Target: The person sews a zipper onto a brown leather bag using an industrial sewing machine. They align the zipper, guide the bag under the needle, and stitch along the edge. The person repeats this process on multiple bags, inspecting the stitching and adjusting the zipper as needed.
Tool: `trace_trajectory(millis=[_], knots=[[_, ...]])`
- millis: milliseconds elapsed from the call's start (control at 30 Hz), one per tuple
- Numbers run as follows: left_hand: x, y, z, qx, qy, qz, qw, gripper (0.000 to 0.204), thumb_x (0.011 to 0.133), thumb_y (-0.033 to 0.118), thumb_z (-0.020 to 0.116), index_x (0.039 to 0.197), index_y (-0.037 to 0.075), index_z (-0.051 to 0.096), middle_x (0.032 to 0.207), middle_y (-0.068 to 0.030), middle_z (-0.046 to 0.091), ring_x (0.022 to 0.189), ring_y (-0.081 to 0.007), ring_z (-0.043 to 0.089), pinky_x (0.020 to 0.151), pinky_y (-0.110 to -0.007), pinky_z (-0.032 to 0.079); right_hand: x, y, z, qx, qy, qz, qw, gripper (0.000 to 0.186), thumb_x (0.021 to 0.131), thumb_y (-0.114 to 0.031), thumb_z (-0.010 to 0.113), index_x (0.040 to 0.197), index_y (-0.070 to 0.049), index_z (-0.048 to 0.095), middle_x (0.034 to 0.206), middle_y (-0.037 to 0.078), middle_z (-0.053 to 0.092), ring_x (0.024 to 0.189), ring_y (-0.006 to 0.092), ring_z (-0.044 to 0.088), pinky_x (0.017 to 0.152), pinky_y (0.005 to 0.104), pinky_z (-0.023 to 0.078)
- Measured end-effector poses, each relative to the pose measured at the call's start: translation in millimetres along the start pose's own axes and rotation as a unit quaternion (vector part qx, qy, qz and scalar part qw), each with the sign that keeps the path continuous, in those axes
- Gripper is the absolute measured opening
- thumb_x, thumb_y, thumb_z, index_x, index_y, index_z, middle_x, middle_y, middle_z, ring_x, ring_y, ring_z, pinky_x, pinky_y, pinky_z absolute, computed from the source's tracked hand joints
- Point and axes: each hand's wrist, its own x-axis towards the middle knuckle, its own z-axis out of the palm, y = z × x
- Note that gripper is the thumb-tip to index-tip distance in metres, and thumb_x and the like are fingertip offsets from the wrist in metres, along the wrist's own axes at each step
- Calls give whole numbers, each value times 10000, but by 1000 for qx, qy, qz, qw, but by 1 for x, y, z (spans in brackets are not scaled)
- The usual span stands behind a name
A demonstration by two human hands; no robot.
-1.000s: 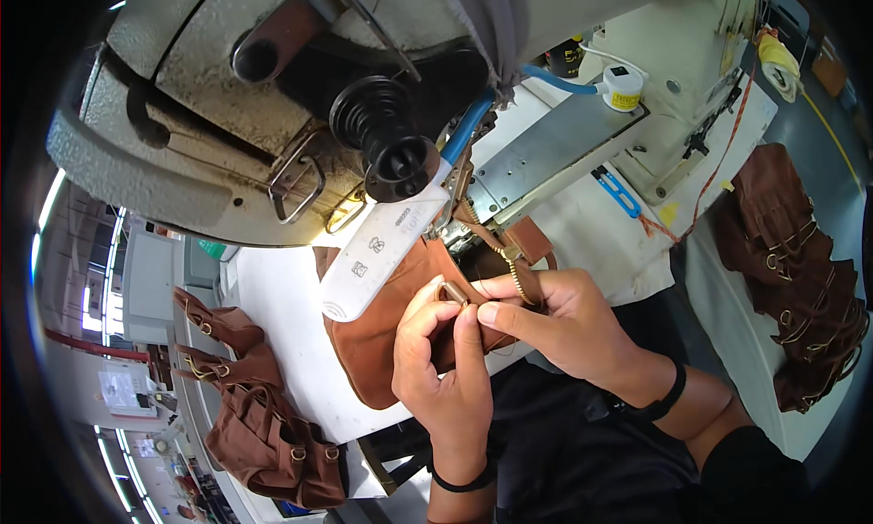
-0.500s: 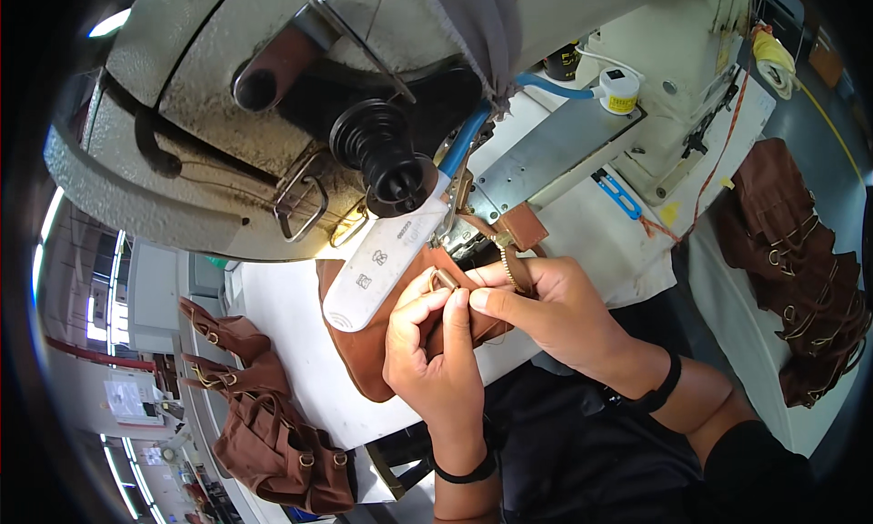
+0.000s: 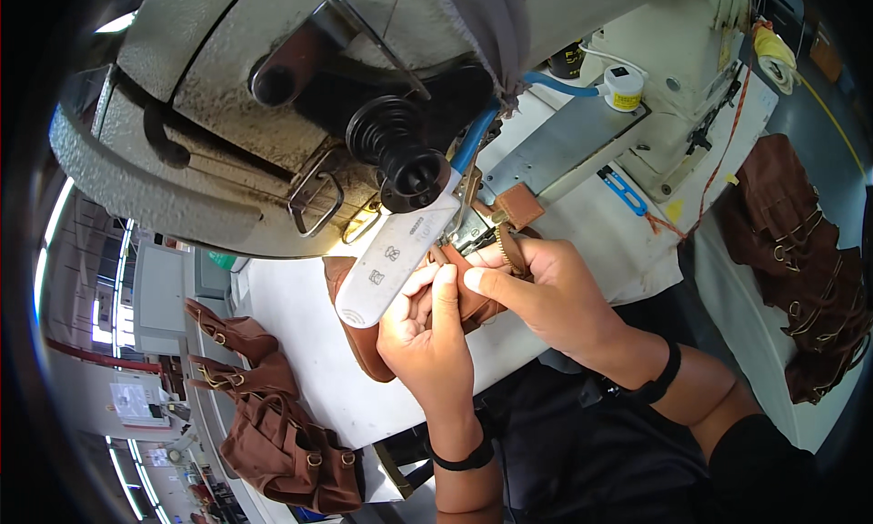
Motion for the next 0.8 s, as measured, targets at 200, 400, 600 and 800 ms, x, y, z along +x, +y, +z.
trace_trajectory(millis=[200,400,600,800], knots=[[12,-6,-3,-9,-13,-12,1000,156,974,-13,677,1107,-89,649,1124,-141,701,1009,-151,682,900,-266,543,6,-2,5,-7,25,-1,1000,156,997,-60,623,1029,75,694,930,109,741,856,144,708,786,294,576],[23,-15,-6,-17,-19,4,1000,126,980,-2,676,1085,-53,628,1197,-159,686,1050,-142,666,953,-279,530,10,-5,7,-16,29,7,999,166,995,-84,639,1004,66,710,921,98,744,848,135,704,776,274,563],[29,-20,-6,-4,-23,17,1000,125,992,31,676,1080,-45,632,1128,-112,691,1005,-121,657,910,-248,514,12,-10,-7,-92,22,38,995,215,956,-188,685,953,22,731,827,58,725,748,76,626,687,256,494],[30,-19,-7,10,-30,10,999,131,1003,32,661,1107,-41,632,1041,-73,693,967,-101,644,869,-230,509,6,-19,-34,-240,-79,-24,967,226,935,-165,736,1093,-2,743,996,75,759,966,127,673,902,303,518]])
